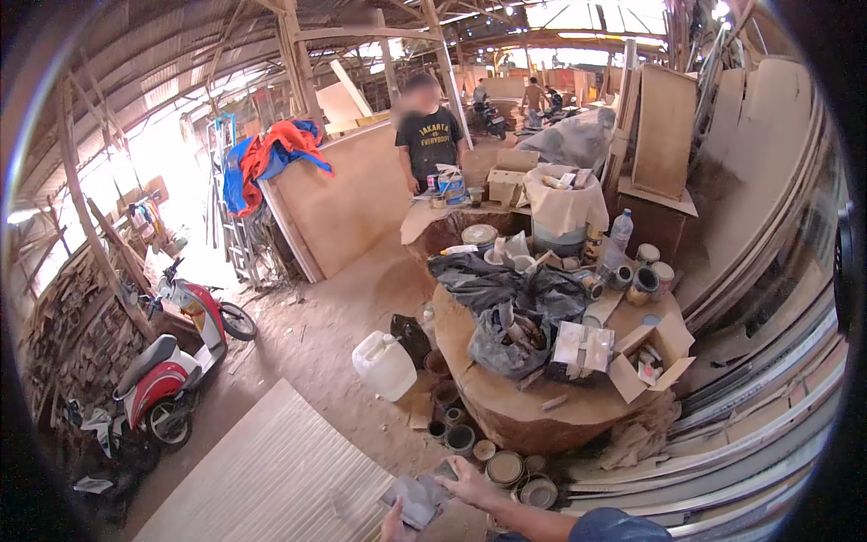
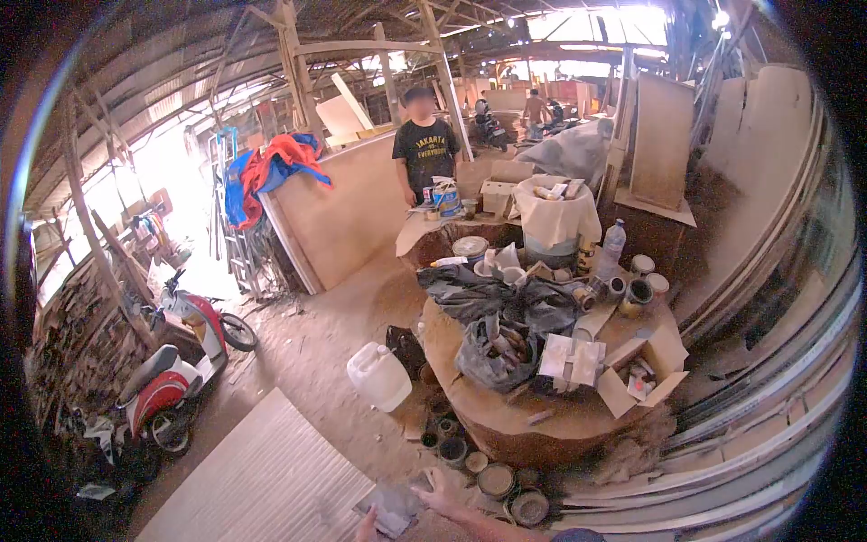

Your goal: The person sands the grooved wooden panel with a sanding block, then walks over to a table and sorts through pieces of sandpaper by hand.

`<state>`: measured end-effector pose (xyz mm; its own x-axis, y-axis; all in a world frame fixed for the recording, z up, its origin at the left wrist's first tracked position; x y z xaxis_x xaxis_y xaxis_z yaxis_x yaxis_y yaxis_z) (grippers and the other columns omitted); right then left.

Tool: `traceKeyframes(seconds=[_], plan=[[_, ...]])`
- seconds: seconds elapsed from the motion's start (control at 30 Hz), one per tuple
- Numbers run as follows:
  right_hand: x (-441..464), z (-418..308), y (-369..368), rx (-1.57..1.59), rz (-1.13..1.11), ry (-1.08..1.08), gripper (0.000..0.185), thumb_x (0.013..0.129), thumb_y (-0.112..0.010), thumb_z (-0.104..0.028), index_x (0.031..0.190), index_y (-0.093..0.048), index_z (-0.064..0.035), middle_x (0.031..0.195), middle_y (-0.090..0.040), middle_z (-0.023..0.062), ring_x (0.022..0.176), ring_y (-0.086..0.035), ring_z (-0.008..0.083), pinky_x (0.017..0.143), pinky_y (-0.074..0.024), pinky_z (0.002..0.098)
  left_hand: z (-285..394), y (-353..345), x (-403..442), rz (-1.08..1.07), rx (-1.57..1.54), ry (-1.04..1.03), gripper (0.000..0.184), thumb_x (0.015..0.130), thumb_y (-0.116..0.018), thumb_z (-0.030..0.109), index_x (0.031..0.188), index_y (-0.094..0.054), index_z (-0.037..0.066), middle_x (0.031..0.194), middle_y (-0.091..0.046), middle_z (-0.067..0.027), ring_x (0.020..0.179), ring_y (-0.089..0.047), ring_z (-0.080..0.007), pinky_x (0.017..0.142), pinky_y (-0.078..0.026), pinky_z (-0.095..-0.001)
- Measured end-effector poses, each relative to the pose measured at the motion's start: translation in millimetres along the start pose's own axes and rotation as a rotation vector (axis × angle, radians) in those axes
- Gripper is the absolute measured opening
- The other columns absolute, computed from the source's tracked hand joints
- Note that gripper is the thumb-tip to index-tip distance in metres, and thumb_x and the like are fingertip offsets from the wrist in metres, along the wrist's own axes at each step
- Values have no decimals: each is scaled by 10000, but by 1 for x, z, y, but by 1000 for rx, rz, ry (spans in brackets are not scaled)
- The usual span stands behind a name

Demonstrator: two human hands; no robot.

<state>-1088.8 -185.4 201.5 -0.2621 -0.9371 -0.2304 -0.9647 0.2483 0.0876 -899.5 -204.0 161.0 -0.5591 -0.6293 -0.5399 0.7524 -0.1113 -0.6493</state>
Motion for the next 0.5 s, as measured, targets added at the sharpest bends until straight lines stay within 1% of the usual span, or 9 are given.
traceKeyframes(seconds=[0.1,0.17,0.23,0.27,0.3,0.33,0.4,0.47,0.5], plan=[[-2,-20,-29,-164,-174,219,672,853,-710,-424,1337,-472,-24,1270,-560,200,1160,-569,264,966,-460,386,-4,8,-7,4,18,-4,490,966,-531,314,1364,-463,37,1360,-537,-176,1235,-520,-387,1078,-375,-579],[-4,-40,-45,-51,-445,261,634,851,-716,-416,1320,-520,-37,1330,-506,219,1120,-587,286,952,-468,390,-5,6,-17,7,-46,-4,476,969,-530,298,1358,-465,33,1353,-542,-176,1223,-530,-393,1066,-387,-591],[7,-58,-33,-511,-406,327,543,855,-719,-360,1283,-585,-53,1255,-568,201,1036,-614,282,918,-485,378,-2,-3,-24,-12,-223,-30,448,977,-529,265,1350,-463,27,1337,-553,-173,1200,-547,-394,1039,-412,-616],[21,-74,-13,-421,-360,267,502,854,-712,-334,1261,-609,-60,1200,-592,187,992,-623,263,887,-498,365,-6,2,-27,7,-212,3,448,977,-529,265,1350,-463,27,1337,-553,-173,1200,-547,-394,1039,-412,-616],[32,-77,2,-338,-315,214,462,852,-705,-308,1240,-633,-67,1146,-616,172,948,-632,245,856,-512,351,-5,8,-28,23,-249,-38,453,971,-542,262,1349,-461,25,1334,-555,-174,1202,-547,-393,1027,-408,-644],[75,-48,21,-343,-11,538,441,850,-679,-243,1249,-620,-67,919,-643,110,778,-616,171,720,-522,324,-4,12,-29,36,-290,-86,460,966,-554,260,1348,-459,23,1330,-557,-175,1203,-547,-391,1014,-404,-672],[92,-74,88,-145,300,303,476,838,-701,-220,1240,-569,-2,712,-600,57,653,-573,165,608,-473,334,-5,16,-35,38,-265,-106,462,960,-564,252,1347,-458,24,1330,-557,-174,1208,-544,-391,1005,-401,-687],[141,-51,163,-399,650,375,652,818,-734,-172,1360,-443,42,743,-595,85,624,-551,173,576,-465,334,-5,17,-41,38,-247,-136,464,955,-573,245,1347,-458,25,1330,-558,-174,1214,-540,-392,995,-397,-703],[170,-30,200,-269,687,341,688,822,-737,-165,1391,-410,42,760,-600,79,618,-552,171,566,-466,331,-7,16,-44,32,-268,-111,465,946,-585,239,1343,-462,28,1322,-562,-173,1215,-539,-389,998,-394,-702]])
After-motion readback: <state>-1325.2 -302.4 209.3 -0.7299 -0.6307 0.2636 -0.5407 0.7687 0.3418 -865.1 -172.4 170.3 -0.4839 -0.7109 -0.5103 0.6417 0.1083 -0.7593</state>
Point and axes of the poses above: each hand's wrist, its own x-axis towards the middle knuckle, its own y-axis out of the back of the hand, z = x × y, the point moved 6 cm from there along x, towards the middle knuckle
